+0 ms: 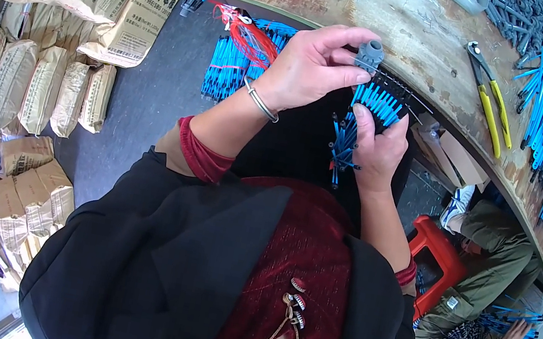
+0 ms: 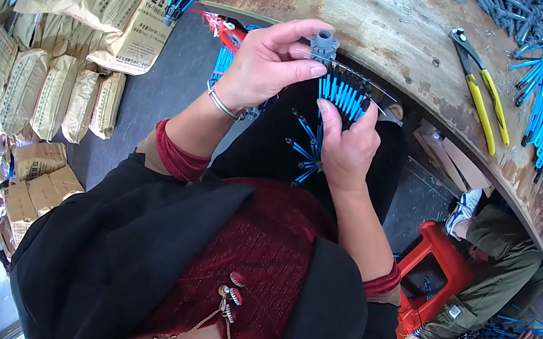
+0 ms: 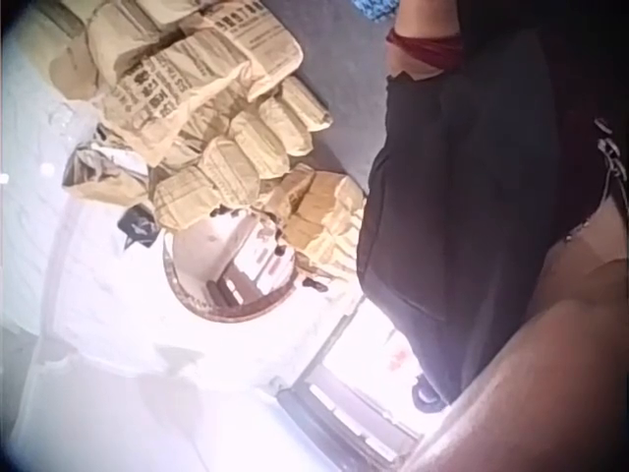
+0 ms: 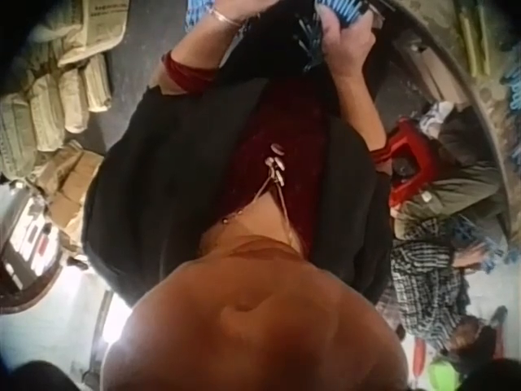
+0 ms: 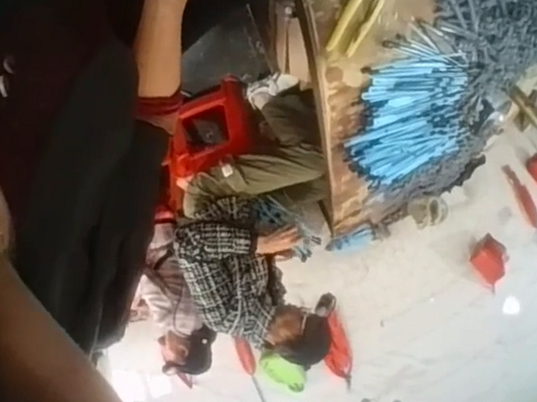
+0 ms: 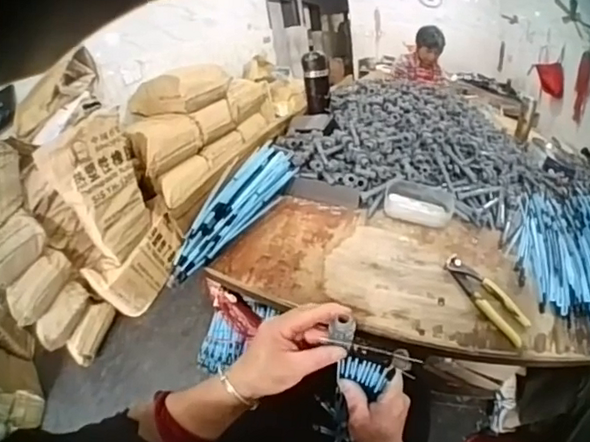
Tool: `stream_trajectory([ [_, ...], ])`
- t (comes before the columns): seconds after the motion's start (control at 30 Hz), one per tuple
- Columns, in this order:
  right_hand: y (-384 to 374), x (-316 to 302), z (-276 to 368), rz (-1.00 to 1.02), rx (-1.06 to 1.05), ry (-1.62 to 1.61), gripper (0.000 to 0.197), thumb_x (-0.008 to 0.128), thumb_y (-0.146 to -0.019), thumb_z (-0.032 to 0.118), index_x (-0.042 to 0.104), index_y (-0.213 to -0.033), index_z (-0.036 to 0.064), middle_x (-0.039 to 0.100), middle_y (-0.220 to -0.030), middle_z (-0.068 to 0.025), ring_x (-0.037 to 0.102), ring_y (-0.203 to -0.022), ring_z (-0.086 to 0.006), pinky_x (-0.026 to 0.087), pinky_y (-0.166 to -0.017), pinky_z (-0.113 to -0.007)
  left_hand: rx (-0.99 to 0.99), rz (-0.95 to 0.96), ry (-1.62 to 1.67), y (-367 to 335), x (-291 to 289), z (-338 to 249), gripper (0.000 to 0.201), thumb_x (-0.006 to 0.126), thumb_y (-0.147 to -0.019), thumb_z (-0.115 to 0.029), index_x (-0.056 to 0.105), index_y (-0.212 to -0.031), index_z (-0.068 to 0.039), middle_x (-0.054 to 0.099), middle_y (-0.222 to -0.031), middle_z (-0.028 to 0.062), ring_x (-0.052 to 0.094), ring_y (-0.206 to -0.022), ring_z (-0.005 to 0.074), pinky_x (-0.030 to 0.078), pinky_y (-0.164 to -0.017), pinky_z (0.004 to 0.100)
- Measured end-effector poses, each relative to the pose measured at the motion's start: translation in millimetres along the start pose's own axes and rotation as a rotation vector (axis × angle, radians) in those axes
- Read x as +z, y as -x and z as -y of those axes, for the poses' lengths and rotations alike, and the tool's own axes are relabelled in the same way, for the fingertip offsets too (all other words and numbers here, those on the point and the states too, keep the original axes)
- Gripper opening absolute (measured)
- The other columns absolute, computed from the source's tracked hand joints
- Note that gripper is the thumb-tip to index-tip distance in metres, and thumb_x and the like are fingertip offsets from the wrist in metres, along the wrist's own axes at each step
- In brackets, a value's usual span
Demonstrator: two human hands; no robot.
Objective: The person assembles blue plastic strips into a central plastic hub, securing the components with pliers.
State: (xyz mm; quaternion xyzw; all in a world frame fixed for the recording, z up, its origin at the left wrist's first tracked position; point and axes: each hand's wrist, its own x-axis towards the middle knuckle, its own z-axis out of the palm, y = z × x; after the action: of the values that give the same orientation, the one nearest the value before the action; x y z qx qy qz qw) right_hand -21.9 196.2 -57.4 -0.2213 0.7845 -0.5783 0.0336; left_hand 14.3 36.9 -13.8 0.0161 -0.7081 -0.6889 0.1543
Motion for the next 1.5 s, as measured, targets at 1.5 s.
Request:
stream_trajectory([
  [1.5,3,-8,1,0.106,-0.111,-0.048,0.024,0.063,-0.083,0.018,0.055,-0.100,0.0027,0.064,-0.080,-0.0121,0.064,-0.070,-0.0229,0.049,-0.066,-0.031,-0.088,0.013,0.180,16,0,-16,0.046,0.066,-0.075,0.006,0.050,-0.118,0.000,0.062,-0.103,0.0072,0.060,-0.091,0.0114,0.049,-0.080,0.0234],
])
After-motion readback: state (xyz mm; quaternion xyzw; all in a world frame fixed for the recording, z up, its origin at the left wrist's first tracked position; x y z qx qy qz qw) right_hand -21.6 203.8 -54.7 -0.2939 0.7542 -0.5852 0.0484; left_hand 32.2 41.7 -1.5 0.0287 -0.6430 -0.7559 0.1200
